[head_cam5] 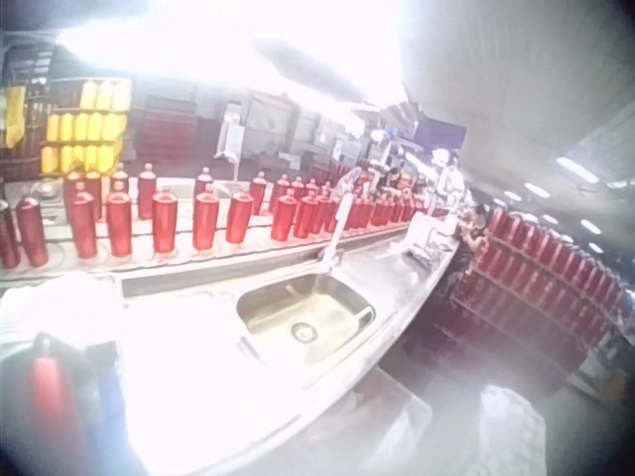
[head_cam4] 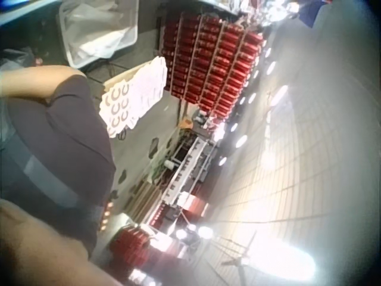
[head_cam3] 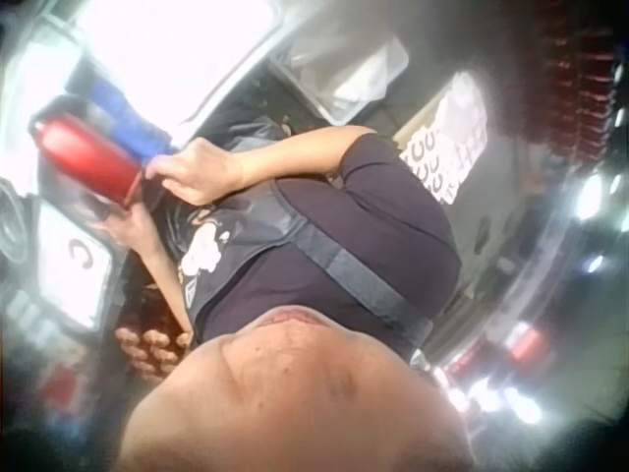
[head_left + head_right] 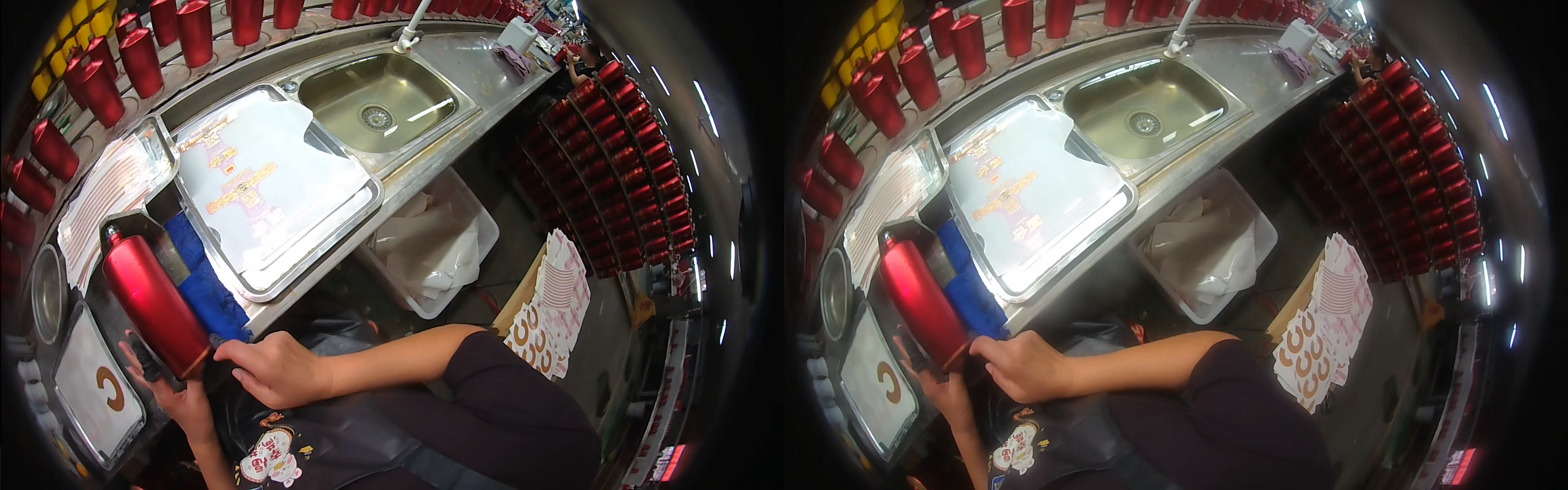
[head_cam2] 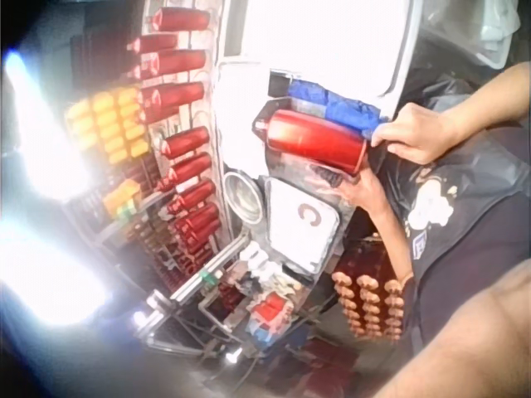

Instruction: The person applies a gold circular sticker to the neck of a red bottle, then wipes the bottle with a blue cloth. The person repeats this process for multiple bottles, placing each finished bottle on a nearby tray.

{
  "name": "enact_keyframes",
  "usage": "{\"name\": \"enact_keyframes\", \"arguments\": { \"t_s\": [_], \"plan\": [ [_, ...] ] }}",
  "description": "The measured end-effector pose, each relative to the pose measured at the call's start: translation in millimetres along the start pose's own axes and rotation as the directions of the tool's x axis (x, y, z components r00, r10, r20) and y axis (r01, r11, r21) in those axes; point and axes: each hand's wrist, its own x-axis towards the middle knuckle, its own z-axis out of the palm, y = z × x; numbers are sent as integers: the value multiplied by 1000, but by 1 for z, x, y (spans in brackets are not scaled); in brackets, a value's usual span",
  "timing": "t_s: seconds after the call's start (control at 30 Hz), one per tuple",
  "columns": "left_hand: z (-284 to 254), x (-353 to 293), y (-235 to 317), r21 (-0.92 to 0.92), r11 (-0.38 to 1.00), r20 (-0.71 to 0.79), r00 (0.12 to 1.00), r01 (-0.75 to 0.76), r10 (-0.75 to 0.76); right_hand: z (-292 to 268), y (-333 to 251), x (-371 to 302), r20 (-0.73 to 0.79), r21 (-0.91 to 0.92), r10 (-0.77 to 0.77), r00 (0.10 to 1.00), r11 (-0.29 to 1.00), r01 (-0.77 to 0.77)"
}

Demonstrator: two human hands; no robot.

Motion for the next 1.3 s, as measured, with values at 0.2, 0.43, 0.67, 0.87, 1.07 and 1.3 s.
{"name": "enact_keyframes", "arguments": {
  "t_s": [0.2, 0.43, 0.67, 0.87, 1.07, 1.3],
  "plan": [
    [3, 19, 22, -19, 993, -53, 991, -121, 119, 4, -12, 15, 112, -177, -267, 957, 942, 284],
    [-15, 28, 23, 75, 979, 37, 982, -188, 186, 17, -17, 32, 283, -31, -309, 908, 943, 330],
    [-18, 33, 27, 47, 985, 73, 984, -167, 163, -61, 29, 38, -103, -276, 55, 993, 958, -82],
    [-17, 32, 26, -23, 990, 73, 987, -141, 143, -111, 80, 85, -2, -662, 299, 954, 715, -225],
    [-24, 29, 19, -84, 991, 139, 983, -105, 116, -124, 99, 148, 79, -684, 296, 952, 711, -164],
    [-26, 30, 16, -163, 985, 160, 984, -57, 83, -116, 156, 197, 174, -737, 305, 936, 671, -82]
  ]
}}
